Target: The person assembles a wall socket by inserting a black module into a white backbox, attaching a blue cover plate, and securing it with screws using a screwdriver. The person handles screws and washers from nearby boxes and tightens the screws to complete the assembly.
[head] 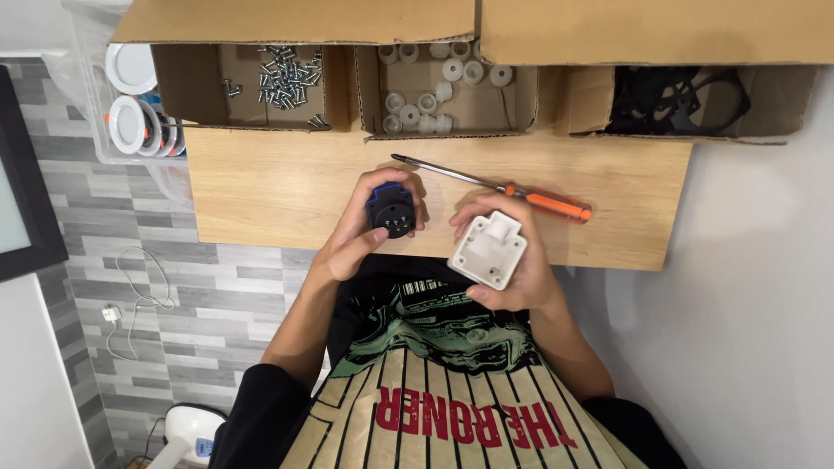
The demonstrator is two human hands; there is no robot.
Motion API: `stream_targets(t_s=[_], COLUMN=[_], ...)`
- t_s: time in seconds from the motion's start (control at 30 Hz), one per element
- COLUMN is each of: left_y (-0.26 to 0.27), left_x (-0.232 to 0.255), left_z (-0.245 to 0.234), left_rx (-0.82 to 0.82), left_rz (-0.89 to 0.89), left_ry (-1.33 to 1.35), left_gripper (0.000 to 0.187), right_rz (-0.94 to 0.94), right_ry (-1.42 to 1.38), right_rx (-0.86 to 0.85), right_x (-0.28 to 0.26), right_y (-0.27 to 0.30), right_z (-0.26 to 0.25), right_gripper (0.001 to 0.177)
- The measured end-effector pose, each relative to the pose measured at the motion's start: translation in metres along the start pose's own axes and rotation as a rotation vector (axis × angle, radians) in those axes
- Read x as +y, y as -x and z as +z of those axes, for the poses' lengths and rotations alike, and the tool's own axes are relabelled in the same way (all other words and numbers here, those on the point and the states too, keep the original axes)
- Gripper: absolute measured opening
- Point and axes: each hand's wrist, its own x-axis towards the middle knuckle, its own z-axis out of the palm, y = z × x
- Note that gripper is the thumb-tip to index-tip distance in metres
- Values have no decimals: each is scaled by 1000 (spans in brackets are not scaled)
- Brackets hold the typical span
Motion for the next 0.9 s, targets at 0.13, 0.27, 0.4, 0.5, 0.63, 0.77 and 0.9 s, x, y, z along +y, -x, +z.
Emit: stream_targets(t_s=[0.13,0.27,0.4,0.5,0.63,0.77,0.9], left_y=[0,4,8,16,20,29,30], left_x=[-2,-12,-21,-30,-20,-4,14], left_z=[3,-1,-4,-9,-6,-13,-14], left_rx=[59,88,100,142,190,237,212], left_rz=[35,66,101,108,153,218,243], left_ry=[15,6,8,16,-46,-176,-244], left_gripper=[69,69,67,71,67,68,63], right_rz=[58,51,10,-39,-35,-87,-81], right_ry=[24,286,430,430,498,630,699], right_rx=[-89,-219,-201,-161,-128,-97,-82], right_x=[-3,-15,-17,-17,-19,-23,-20], right_y=[1,-9,-17,-20,-22,-29,-30], right_z=[4,1,10,16,28,44,52], right_gripper=[115,107,98,89,77,73,76])
